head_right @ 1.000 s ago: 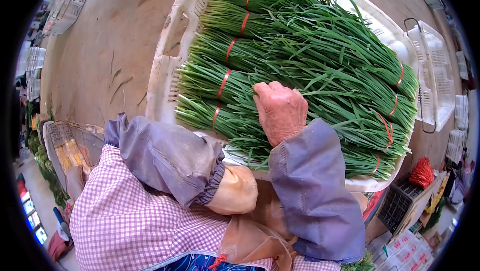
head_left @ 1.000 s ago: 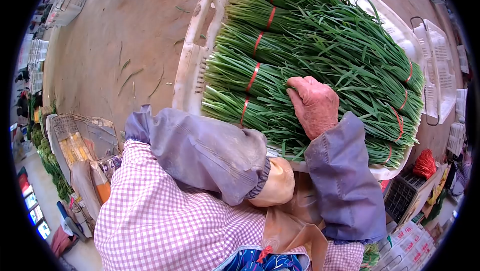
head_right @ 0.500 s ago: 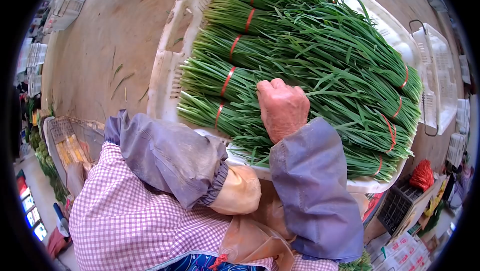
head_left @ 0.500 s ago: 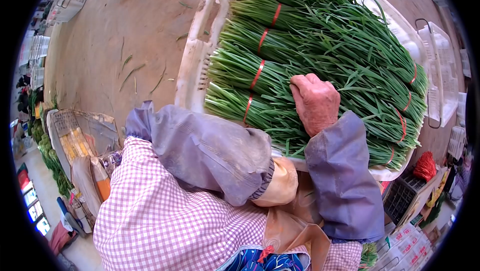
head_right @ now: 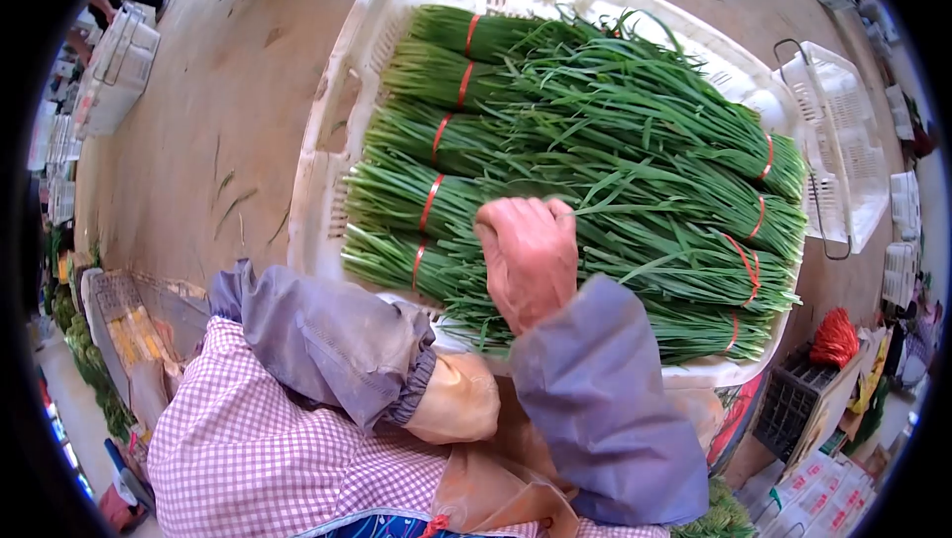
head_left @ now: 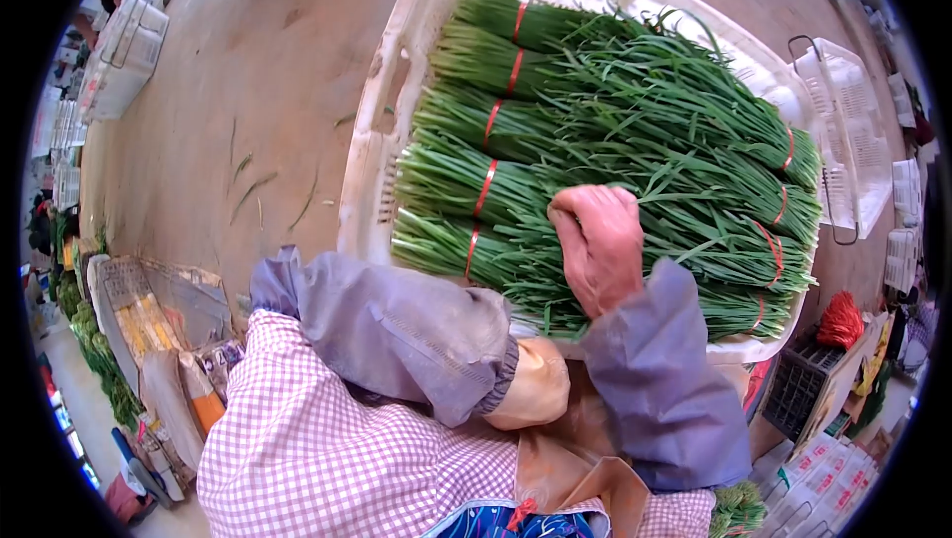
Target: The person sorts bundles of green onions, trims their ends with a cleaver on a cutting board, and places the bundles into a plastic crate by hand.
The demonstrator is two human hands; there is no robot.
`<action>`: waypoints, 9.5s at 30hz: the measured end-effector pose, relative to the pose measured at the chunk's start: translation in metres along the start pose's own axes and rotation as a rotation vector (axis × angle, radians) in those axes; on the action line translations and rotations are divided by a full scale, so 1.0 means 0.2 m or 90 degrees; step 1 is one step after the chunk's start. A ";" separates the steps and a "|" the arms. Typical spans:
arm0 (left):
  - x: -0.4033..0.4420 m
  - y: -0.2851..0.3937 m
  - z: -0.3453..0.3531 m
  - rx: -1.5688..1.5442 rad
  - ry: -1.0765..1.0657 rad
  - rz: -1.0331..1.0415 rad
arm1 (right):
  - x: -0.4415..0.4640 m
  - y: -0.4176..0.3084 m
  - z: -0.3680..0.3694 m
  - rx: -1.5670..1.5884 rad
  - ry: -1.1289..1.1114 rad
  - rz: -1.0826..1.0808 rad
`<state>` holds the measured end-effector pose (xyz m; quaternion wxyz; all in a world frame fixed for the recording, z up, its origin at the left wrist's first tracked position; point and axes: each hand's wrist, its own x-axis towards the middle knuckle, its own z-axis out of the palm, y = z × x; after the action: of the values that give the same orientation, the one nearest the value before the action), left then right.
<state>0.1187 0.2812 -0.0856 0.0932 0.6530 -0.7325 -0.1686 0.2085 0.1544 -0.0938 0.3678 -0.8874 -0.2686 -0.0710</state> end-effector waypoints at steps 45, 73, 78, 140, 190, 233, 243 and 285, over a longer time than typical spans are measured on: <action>0.07 -0.01 0.16 -0.014 -0.031 -0.016 | 0.33 0.45 0.07 -0.178 0.044 0.037; 0.18 -0.05 -0.40 -0.565 -0.290 -0.486 | -1.39 -0.44 -0.47 -0.003 0.167 0.119; 0.62 0.20 -0.47 -0.495 -0.052 -0.287 | -2.13 -0.64 -0.90 -0.034 0.375 0.302; 0.92 0.18 -0.51 -0.590 -0.142 -0.156 | -1.66 -0.42 -0.53 -0.485 0.255 -0.151; 1.54 0.59 -0.49 -0.566 0.152 -0.324 | -2.54 -0.68 -1.26 -0.714 0.646 0.578; 1.54 0.46 -0.37 -0.704 0.099 -0.374 | -2.38 -0.63 -0.56 -0.357 0.283 0.525; 1.46 0.62 -0.35 -0.820 0.229 -0.389 | -2.47 -0.73 -0.68 -0.162 0.318 0.513; 1.49 0.81 -0.38 -0.730 0.272 -0.488 | -2.23 -0.36 -0.81 0.521 0.472 0.416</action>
<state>-0.0429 -0.0079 0.0187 0.4970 0.7309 -0.2140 -0.4159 -0.1946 -0.1043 -0.0783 0.7477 -0.6282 0.1551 -0.1490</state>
